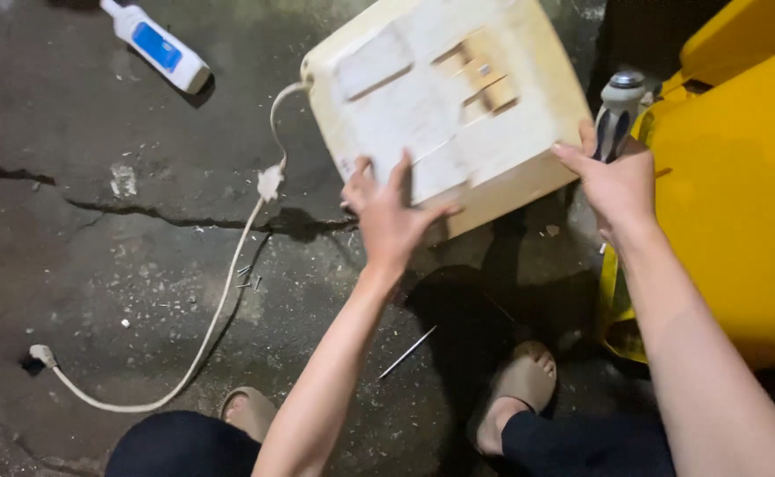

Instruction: The person uses a screwdriver to remove screws from the top and bottom of a yellow appliance. They flip the appliance over to access the underside and continue unscrewing fasteners to disassemble the unit.

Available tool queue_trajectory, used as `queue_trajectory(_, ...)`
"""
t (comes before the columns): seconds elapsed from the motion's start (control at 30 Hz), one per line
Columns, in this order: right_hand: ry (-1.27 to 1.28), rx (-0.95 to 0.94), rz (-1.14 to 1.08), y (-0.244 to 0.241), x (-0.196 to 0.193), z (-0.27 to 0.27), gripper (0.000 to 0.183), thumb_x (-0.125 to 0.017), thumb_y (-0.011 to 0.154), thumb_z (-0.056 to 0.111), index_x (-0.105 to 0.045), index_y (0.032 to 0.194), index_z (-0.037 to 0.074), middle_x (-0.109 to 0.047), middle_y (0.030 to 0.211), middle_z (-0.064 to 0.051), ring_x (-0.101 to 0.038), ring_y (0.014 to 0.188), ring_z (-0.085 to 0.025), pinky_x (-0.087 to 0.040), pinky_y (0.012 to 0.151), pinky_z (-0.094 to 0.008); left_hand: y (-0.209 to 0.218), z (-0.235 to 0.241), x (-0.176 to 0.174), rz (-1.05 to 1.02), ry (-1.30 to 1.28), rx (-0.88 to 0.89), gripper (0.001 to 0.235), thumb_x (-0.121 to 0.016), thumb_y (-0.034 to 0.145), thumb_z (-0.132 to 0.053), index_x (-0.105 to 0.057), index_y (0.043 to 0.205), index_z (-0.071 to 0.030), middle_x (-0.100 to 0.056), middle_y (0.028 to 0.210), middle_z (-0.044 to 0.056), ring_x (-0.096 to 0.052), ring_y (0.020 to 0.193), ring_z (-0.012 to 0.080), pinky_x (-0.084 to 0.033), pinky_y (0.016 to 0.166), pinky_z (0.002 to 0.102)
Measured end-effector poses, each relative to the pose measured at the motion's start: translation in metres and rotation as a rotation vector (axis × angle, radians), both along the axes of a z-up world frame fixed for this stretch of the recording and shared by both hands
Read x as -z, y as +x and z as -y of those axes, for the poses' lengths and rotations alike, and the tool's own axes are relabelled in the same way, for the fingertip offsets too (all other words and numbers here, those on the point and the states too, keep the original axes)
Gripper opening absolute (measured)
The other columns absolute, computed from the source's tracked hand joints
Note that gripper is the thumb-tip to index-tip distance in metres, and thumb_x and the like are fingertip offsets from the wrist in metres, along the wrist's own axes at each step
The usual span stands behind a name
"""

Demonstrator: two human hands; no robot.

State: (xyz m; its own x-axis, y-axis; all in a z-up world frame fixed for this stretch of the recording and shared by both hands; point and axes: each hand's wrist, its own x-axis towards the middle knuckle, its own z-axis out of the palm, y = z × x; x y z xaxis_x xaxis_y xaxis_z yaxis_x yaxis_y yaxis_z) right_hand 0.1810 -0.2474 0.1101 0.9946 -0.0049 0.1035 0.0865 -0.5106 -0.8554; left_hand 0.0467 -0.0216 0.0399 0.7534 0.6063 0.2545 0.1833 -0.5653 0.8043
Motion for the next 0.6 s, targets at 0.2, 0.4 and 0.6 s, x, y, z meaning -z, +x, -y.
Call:
queue_trajectory(0.2, 0.026, -0.044, -0.179, -0.007, -0.014, 0.018, 0.040, -0.078, 0.092, 0.018, -0.068, 0.121, -0.008, -0.074, 0.116, -0.009, -0.069, 0.094, -0.011, -0.053, 0.072, -0.022, 0.072, 0.079, 0.023, -0.062, 0.498, -0.089, 0.104, -0.065, 0.084, -0.083, -0.033, 0.165, -0.026, 0.025, 0.169, 0.020, 0.025, 0.155, 0.0401, 0.014, 0.124, 0.070)
queue_trajectory(0.4, -0.116, 0.076, -0.209, 0.004, 0.007, 0.018, 0.032, -0.083, 0.093, 0.027, -0.073, 0.101, -0.003, -0.071, 0.088, -0.007, -0.063, 0.073, -0.014, -0.050, 0.061, -0.029, 0.074, 0.130, -0.019, 0.019, 0.344, -0.067, 0.092, -0.090, 0.072, -0.030, -0.046, 0.153, -0.017, -0.034, 0.158, 0.025, -0.033, 0.136, 0.0494, -0.011, 0.115, 0.088)
queue_trajectory(0.6, 0.379, -0.110, -0.508, -0.027, -0.017, -0.018, 0.016, -0.072, 0.099, 0.009, -0.060, 0.098, 0.001, -0.070, 0.092, -0.010, -0.073, 0.080, -0.016, -0.063, 0.071, -0.023, 0.012, 0.069, 0.022, -0.133, 0.220, -0.013, 0.097, -0.078, 0.082, -0.061, -0.034, 0.161, -0.025, -0.016, 0.160, 0.031, -0.023, 0.134, 0.0539, -0.026, 0.112, 0.068)
